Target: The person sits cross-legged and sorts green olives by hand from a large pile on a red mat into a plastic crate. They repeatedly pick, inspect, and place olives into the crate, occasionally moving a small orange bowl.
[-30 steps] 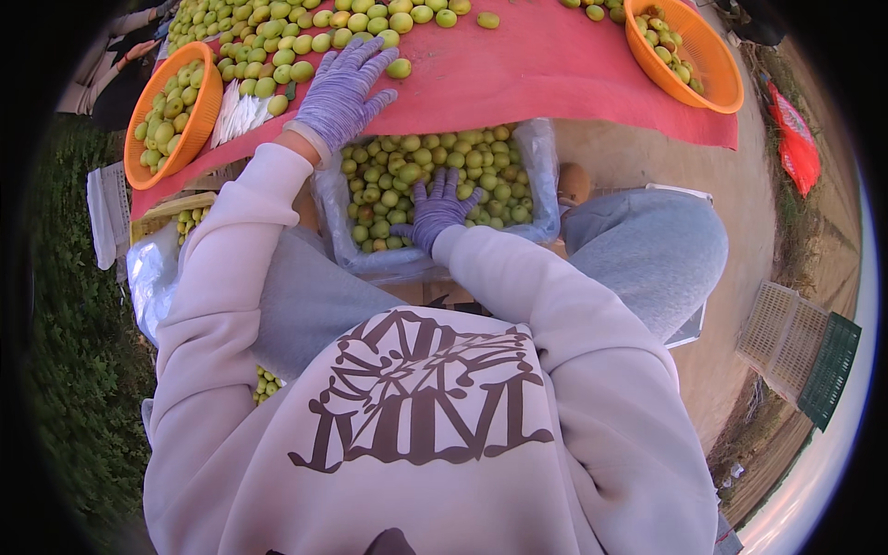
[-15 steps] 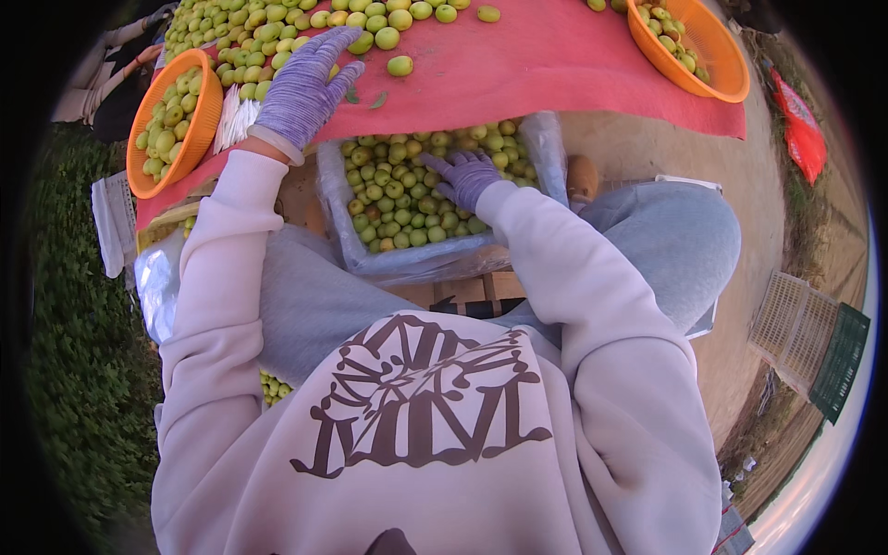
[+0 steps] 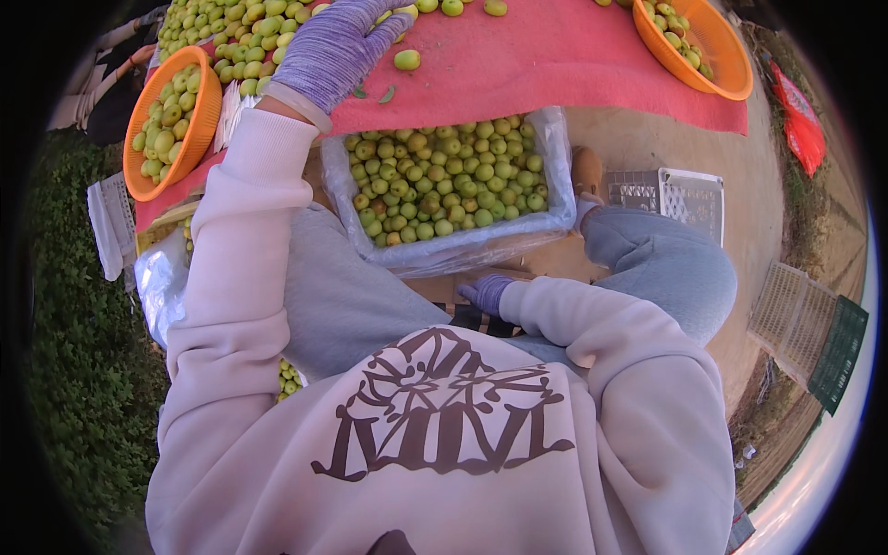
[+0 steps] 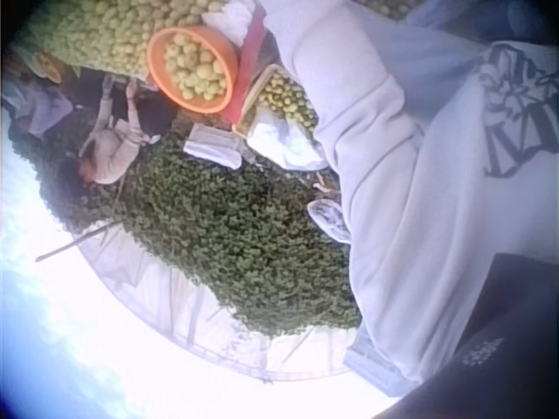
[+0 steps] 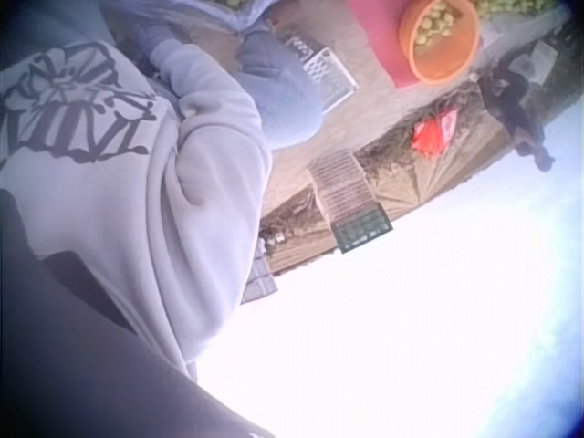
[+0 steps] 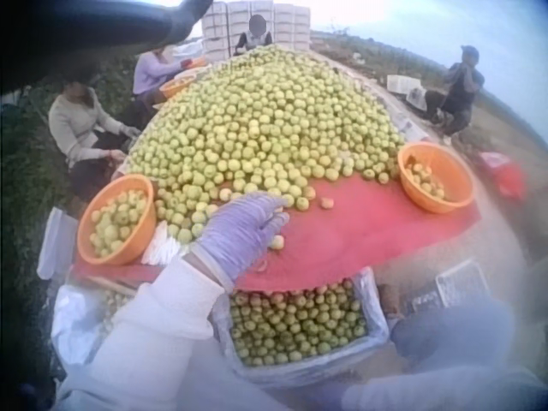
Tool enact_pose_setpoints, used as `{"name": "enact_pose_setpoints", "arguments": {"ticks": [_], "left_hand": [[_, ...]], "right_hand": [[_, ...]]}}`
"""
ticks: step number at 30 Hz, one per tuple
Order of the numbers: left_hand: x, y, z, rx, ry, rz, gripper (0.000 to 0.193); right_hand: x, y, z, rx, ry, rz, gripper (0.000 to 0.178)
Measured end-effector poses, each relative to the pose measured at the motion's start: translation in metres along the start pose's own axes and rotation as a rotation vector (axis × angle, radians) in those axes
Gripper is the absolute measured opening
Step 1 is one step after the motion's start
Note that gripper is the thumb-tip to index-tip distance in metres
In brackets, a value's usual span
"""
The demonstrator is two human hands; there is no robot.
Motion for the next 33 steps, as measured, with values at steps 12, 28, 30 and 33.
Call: {"name": "enact_pose_setpoints", "arguments": {"ticks": [12,28,30,33], "left_hand": [[0.008,-0.019,0.032,-0.246,-0.135,0.068,0.016],[0.065,0.033,0.2,-0.326,-0.609,-0.231,0.03],[0.087,0.088,0.22,-0.05,-0.786,-0.175,0.038],[0.089,0.166,0.251,0.351,-0.671,-0.417,0.047]], "right_hand": [[0.018,-0.005,0.019,0.056,-0.179,0.147,0.047],[0.103,-0.002,0.003,0.06,-0.376,0.163,0.049],[0.11,-0.01,0.002,0.021,-0.408,0.173,0.053],[0.103,-0.028,-0.001,-0.045,-0.289,0.318,0.048]]}}
Point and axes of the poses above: each hand's wrist, its own z-axis away from the middle knuckle, its own y-axis out of the palm, x = y × z, the point moved 7 cm from there along -z, towards the middle knuckle, and after that the axes turned 11 degrees about z, right-handed, at the moved point
